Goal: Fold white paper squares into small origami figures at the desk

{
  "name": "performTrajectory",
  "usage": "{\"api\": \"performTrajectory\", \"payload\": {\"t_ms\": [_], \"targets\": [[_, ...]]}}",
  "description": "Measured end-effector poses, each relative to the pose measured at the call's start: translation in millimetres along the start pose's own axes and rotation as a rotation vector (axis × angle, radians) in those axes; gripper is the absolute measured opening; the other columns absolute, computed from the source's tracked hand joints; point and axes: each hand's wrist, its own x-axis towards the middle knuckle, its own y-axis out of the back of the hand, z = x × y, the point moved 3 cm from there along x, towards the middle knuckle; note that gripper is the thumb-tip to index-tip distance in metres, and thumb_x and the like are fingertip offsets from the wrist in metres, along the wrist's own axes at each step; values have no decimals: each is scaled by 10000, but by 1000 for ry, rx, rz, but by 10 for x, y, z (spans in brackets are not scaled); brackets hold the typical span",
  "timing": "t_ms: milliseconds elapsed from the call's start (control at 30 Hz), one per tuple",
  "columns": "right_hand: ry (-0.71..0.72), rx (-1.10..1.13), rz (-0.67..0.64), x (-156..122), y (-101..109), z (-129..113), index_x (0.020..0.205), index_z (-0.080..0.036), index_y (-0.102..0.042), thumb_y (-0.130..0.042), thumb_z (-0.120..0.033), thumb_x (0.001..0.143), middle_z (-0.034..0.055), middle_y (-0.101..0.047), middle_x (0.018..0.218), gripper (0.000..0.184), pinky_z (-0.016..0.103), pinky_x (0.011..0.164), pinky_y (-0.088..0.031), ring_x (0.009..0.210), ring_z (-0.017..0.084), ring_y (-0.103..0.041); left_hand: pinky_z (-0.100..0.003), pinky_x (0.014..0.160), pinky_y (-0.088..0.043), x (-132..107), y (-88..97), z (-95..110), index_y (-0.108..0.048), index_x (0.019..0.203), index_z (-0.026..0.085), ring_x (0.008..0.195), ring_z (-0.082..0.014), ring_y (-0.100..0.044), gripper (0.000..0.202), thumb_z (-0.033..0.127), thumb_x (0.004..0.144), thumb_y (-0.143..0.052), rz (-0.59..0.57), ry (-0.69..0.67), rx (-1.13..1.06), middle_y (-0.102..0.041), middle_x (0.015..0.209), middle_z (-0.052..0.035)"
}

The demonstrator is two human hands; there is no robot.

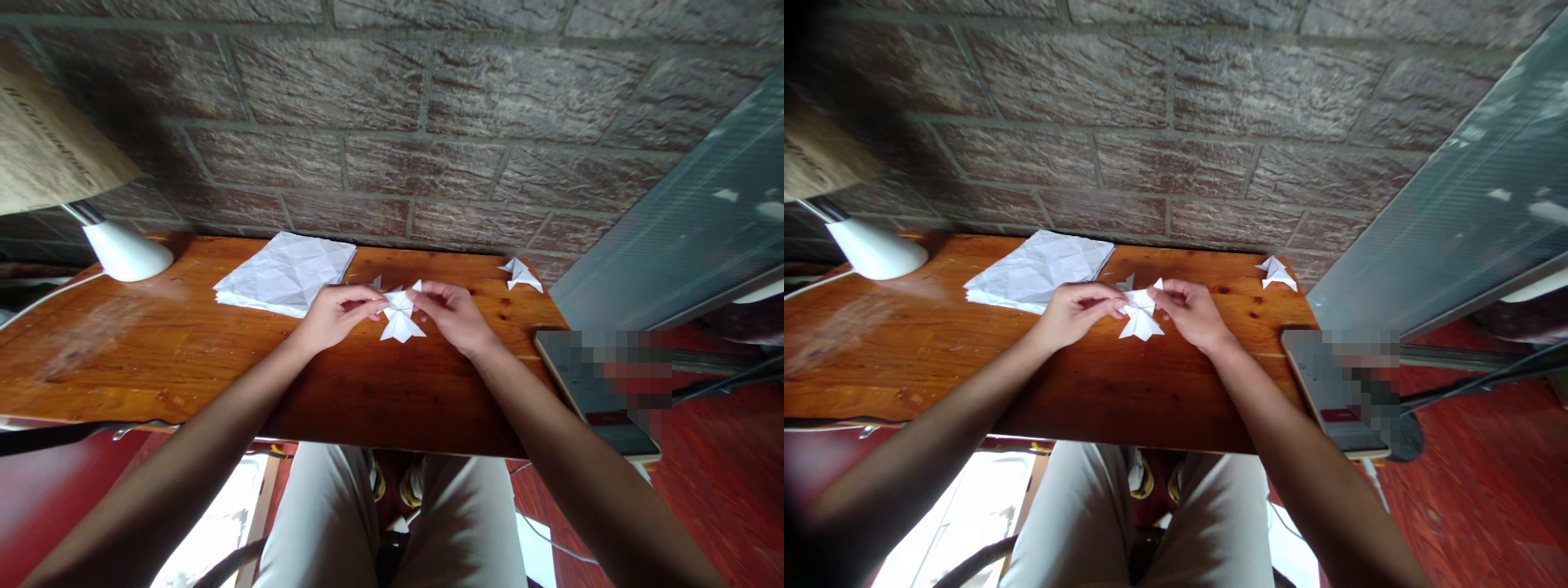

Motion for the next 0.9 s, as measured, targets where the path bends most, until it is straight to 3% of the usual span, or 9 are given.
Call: {"api": "performTrajectory", "payload": {"t_ms": [167,400,633,900], "targets": [[10,-18,-20,-10,-60,8,815,-191,-741,-792,-584,705,23,-701,788,411,265,609,-446,652,126,-537,-270,626,-580,40,-43,-14,-727,774,157,617,-163,-705,406,562,768,-756,62,114,-87,-741,721,-43],[31,-15,57,-8,-16,4,762,-186,-712,-794,-597,703,9,-646,721,423,256,578,-432,628,118,-512,-303,745,-618,57,-55,-53,-723,783,154,724,-165,-722,421,538,662,-847,39,183,-185,-740,763,-25],[60,-37,106,-3,-18,29,772,-189,-699,-777,-616,718,9,-635,720,437,264,586,-424,643,128,-516,-378,860,-633,62,-74,-96,-739,801,147,803,-198,-743,469,550,605,-878,104,285,-293,-759,832,-48],[88,-69,129,-14,-25,2,763,-198,-696,-749,-629,744,15,-635,723,434,285,643,-454,676,146,-541,-363,847,-637,61,-96,-180,-736,821,151,779,-166,-729,440,490,594,-901,142,323,-409,-754,833,-30]]}}
